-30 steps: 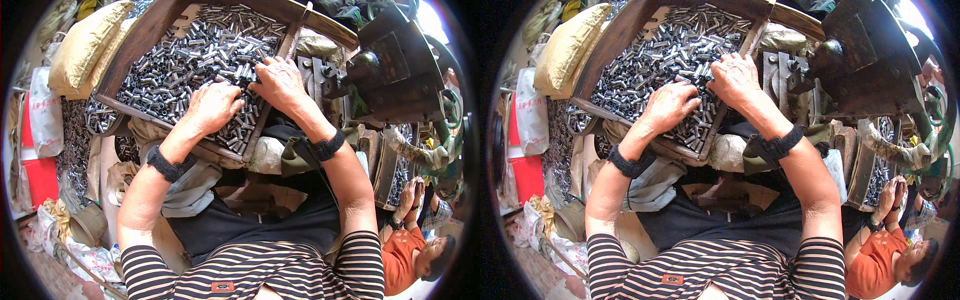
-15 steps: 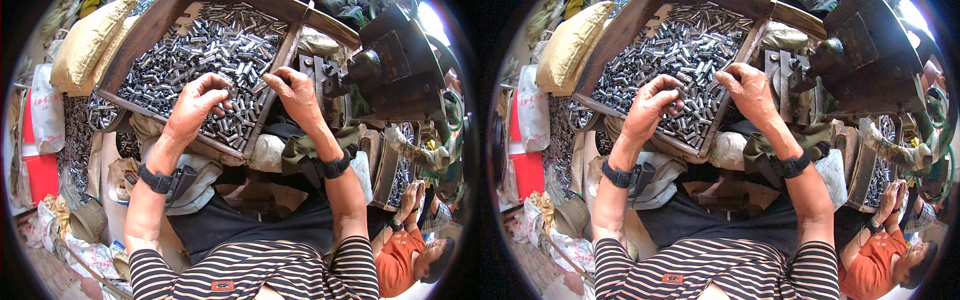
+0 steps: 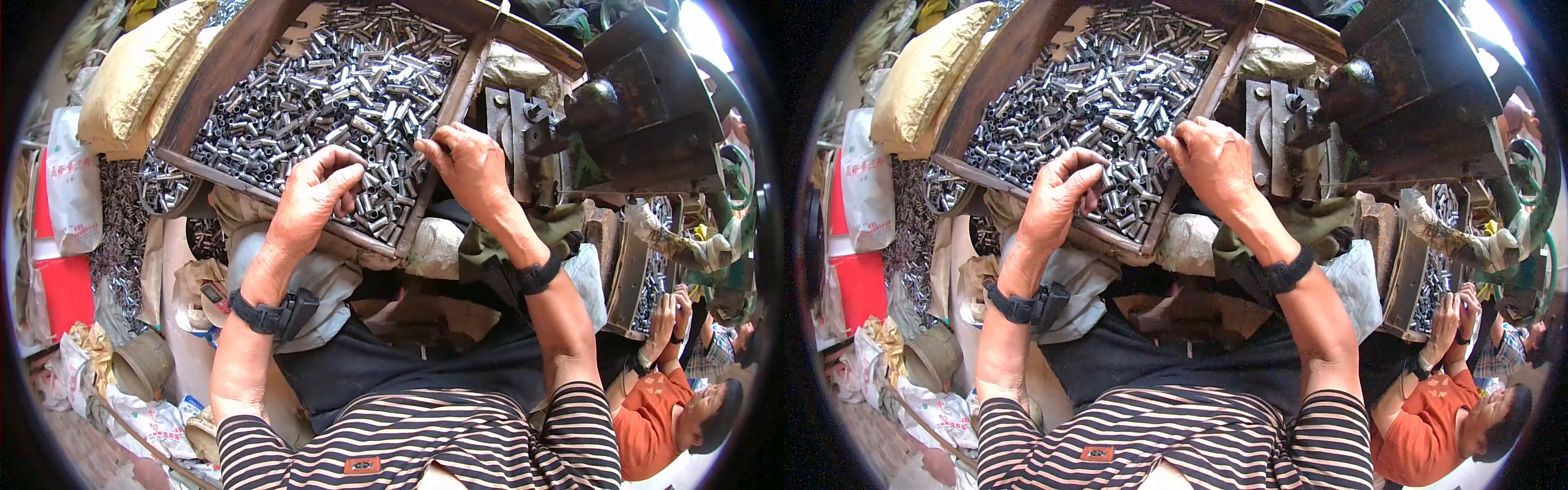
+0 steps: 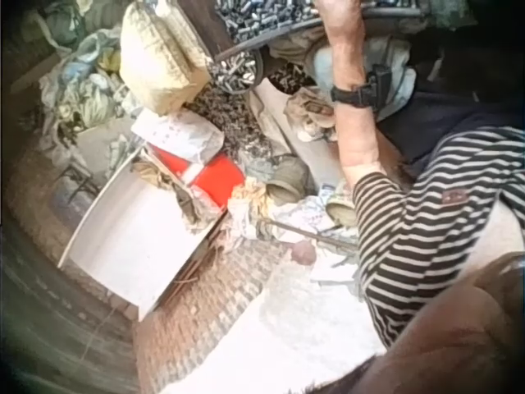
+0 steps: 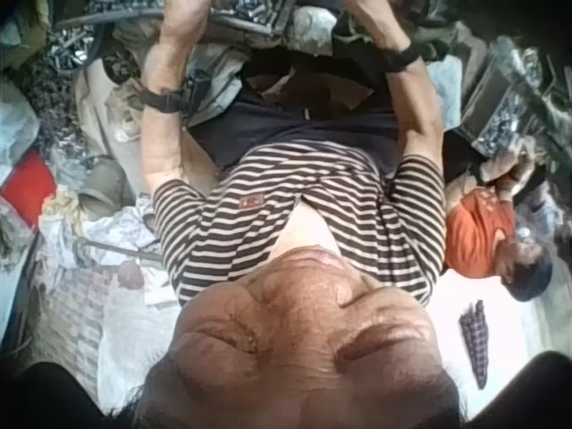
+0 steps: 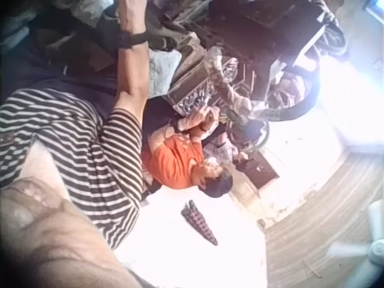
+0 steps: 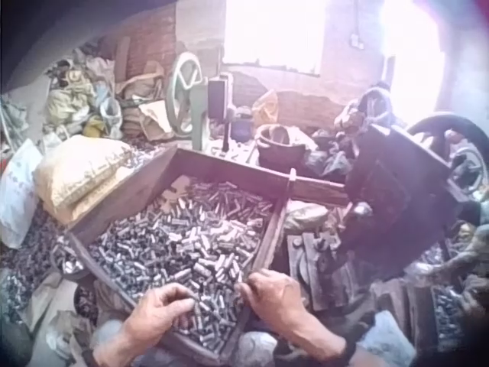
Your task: Manually assembling and processing small metal cylindrical components using a press machine.
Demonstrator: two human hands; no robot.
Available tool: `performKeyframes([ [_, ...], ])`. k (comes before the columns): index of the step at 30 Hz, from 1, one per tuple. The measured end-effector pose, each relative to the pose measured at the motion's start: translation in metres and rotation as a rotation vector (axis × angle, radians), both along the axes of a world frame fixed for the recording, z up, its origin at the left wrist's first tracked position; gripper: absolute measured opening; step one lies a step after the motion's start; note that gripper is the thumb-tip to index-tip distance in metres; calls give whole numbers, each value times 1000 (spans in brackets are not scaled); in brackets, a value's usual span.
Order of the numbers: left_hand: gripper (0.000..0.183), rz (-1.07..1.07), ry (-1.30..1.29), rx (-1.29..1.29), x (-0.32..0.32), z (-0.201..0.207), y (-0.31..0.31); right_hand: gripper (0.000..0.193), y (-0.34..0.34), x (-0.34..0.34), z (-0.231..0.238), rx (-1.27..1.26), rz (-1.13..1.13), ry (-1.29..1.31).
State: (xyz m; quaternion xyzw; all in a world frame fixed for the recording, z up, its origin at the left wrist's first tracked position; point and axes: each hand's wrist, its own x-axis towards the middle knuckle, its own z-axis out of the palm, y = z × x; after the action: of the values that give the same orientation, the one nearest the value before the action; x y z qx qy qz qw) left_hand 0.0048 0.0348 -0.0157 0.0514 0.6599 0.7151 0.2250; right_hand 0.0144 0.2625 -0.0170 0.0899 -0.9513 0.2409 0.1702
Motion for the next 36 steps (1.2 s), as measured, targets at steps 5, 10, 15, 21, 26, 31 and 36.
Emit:
performKeyframes([
  [5, 14, -11, 39, -6, 0, -2, 0, 26, 5, -1, -1, 25, 14, -22],
  [10, 13, -7, 57, 33, 3, -1, -1, 26, 1, 3, 10, -258, 43, -97],
  [15, 14, -15, 54, 61, 3, -5, -2, 28, -1, 5, 17, -175, 5, -131],
  [21, 13, -13, 54, 58, 3, -2, -1, 26, 2, 7, 16, -190, -15, -134],
  [26, 12, -14, 32, 108, 4, -6, -2, 30, 4, 8, 10, -223, -32, -143],
  [31, 10, -18, 41, 87, 4, -4, -2, 31, 4, 10, 15, -413, -45, -275],
  [36, 11, -8, 58, 52, 4, -1, 2, 18, 5, 23, 9, -1088, 13, -462],
])
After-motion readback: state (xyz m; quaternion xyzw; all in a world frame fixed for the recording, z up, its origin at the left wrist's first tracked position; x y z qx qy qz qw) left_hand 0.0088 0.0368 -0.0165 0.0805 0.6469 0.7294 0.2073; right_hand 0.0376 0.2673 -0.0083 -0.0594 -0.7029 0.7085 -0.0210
